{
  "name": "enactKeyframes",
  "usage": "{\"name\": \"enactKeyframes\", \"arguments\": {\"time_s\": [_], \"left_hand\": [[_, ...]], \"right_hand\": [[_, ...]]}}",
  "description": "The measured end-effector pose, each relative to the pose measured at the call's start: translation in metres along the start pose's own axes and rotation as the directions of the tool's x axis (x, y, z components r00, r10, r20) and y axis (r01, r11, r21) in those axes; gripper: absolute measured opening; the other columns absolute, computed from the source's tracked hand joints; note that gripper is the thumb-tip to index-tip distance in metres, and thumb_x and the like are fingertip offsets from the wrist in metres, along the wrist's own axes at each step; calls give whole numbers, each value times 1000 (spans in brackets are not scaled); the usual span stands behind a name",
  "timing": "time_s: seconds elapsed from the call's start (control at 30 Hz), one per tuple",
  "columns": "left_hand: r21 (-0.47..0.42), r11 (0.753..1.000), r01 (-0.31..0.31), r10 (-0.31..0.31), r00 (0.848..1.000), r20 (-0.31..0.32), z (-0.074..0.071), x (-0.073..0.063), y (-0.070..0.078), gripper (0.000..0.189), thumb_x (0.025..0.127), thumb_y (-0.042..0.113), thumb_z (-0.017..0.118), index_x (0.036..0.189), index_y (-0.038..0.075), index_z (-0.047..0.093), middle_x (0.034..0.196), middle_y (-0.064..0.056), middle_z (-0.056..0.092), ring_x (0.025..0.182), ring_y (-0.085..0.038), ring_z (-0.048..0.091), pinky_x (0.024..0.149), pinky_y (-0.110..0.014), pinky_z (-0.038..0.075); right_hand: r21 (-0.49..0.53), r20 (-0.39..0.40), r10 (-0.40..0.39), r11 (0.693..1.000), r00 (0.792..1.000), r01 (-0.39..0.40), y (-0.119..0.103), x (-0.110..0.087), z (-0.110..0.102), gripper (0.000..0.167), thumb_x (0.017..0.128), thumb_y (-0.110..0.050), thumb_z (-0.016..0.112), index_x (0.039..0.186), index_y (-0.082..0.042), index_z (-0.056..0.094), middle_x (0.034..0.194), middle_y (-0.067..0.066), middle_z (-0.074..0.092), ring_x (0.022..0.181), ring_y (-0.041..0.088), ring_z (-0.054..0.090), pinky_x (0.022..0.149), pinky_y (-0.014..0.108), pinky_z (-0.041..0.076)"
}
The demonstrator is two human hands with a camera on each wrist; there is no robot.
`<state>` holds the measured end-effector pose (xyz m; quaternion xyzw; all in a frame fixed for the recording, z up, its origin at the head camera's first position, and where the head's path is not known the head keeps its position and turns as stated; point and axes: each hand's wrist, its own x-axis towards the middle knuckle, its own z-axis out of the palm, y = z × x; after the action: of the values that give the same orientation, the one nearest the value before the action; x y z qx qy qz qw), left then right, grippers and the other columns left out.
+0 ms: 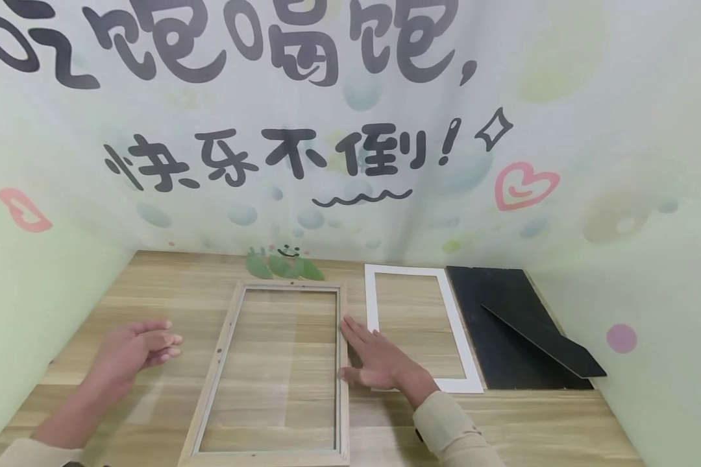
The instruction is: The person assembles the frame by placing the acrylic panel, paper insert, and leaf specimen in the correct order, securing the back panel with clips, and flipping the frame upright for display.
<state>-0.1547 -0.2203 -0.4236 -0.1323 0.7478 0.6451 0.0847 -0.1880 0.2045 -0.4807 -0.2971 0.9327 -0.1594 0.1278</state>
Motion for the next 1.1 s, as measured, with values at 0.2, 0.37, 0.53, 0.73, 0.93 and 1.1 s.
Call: {"name": "enactKeyframes", "arguments": {"time_s": [0.2, 0.37, 0.53, 0.73, 0.93, 1.1], "left_hand": [[-7, 1000, -9, 9, 1000, 13, 10, -3, -3, 50, 92, -2, 59, 135, -18, 38, 84, 0, 72, 69, -9, 69, 62, -19, 55], [-16, 1000, -11, 12, 1000, 26, 14, -3, -6, 47, 93, -2, 55, 134, -18, 38, 85, 0, 72, 69, -7, 69, 62, -18, 55], [-56, 998, -2, 3, 1000, 16, 20, -2, -9, 47, 92, -5, 55, 134, -19, 38, 83, -1, 72, 68, -8, 69, 61, -18, 55], [-86, 996, 23, -23, 1000, -4, 33, -3, -10, 46, 91, -6, 58, 132, -18, 40, 82, -5, 73, 65, -10, 69, 59, -20, 55], [-82, 996, 29, -30, 999, -11, 44, -7, -9, 43, 90, -7, 57, 130, -18, 43, 83, -7, 73, 66, -11, 68, 59, -20, 55], [-77, 997, 25, -26, 1000, -5, 47, -7, -9, 41, 91, -6, 56, 129, -18, 44, 84, -8, 73, 65, -11, 68, 58, -20, 54]], "right_hand": [[0, -10, -4, 1000, 1000, 4, 0, 1, 1, 84, 95, -54, 48, 157, -10, 12, 163, 8, 7, 147, 29, 17, 115, 55, 22], [9, -1, -1, 1000, 1000, 1, 0, 1, 2, 84, 95, -55, 48, 157, -11, 10, 164, 7, 6, 148, 28, 16, 116, 55, 21], [7, -3, -11, 1000, 1000, 11, 1, 1, 1, 85, 95, -55, 47, 157, -11, 10, 164, 8, 6, 148, 27, 15, 116, 55, 22], [11, 1, -7, 1000, 1000, 7, 1, 0, 0, 85, 95, -54, 48, 157, -11, 10, 164, 7, 6, 148, 28, 15, 116, 55, 22], [22, -7, -6, 1000, 1000, 6, 0, -1, 0, 84, 95, -53, 49, 157, -10, 11, 163, 8, 8, 148, 28, 16, 115, 55, 22], [22, -5, -2, 1000, 1000, 2, 1, 0, 1, 84, 95, -54, 49, 157, -11, 12, 164, 6, 8, 148, 28, 16, 115, 55, 22]]}}
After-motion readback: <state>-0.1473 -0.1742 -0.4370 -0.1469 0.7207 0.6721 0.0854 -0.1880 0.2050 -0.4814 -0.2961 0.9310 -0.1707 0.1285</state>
